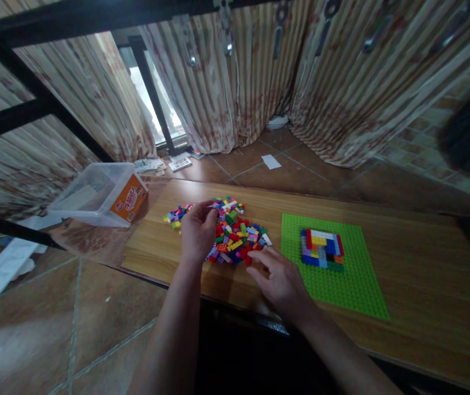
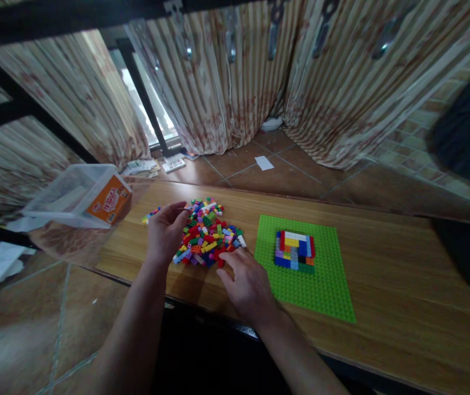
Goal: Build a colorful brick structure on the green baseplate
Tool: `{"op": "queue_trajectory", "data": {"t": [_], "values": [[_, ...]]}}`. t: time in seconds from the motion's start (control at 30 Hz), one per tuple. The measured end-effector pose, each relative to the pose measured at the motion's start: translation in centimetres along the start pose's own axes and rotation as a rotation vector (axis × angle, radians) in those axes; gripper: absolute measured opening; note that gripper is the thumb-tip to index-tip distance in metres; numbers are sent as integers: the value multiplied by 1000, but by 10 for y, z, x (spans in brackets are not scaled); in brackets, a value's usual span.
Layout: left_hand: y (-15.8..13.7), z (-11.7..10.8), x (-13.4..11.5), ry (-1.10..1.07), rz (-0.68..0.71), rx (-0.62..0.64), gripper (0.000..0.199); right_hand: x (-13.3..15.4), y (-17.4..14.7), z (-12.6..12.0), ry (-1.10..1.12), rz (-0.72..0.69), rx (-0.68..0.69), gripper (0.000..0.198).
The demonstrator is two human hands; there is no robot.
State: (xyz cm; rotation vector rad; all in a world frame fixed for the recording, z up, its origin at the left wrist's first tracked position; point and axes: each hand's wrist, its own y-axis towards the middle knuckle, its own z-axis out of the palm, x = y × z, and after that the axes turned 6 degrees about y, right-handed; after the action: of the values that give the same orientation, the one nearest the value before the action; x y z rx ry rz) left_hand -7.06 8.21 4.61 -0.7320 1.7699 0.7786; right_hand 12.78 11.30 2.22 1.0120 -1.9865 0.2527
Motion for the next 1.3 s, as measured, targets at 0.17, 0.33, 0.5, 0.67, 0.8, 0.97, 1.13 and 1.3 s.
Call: {"op": "queue_trajectory", "data": {"t": [0.17, 0.33, 0.5, 0.67, 0.8, 0.97, 1.13, 1.3], "values": [[1, -3, 1, 6, -21, -11, 30, 1, 2, 12, -10, -67, -29, 23], [0, -4, -1, 25, -21, -13, 28, 6, 6, 24, -65, -138, -17, 23], [-1, -5, 0, 20, 1, 14, 28, 10, 13, 28, -176, -82, 22, 25], [0, -3, 5, 46, 6, 49, 31, 10, 16, 28, -256, -41, 23, 21], [-2, 1, 4, 59, -15, 75, 33, 10, 17, 30, -305, -30, 4, 16], [-4, 2, 2, 135, 11, 101, 36, 8, 20, 34, -306, -16, -45, 16], [-3, 1, 4, 176, 57, 146, 32, 7, 23, 33, -148, -12, -140, 15], [-6, 4, 1, 159, 48, 224, 31, 0, 26, 21, 35, 14, -229, 15]]}}
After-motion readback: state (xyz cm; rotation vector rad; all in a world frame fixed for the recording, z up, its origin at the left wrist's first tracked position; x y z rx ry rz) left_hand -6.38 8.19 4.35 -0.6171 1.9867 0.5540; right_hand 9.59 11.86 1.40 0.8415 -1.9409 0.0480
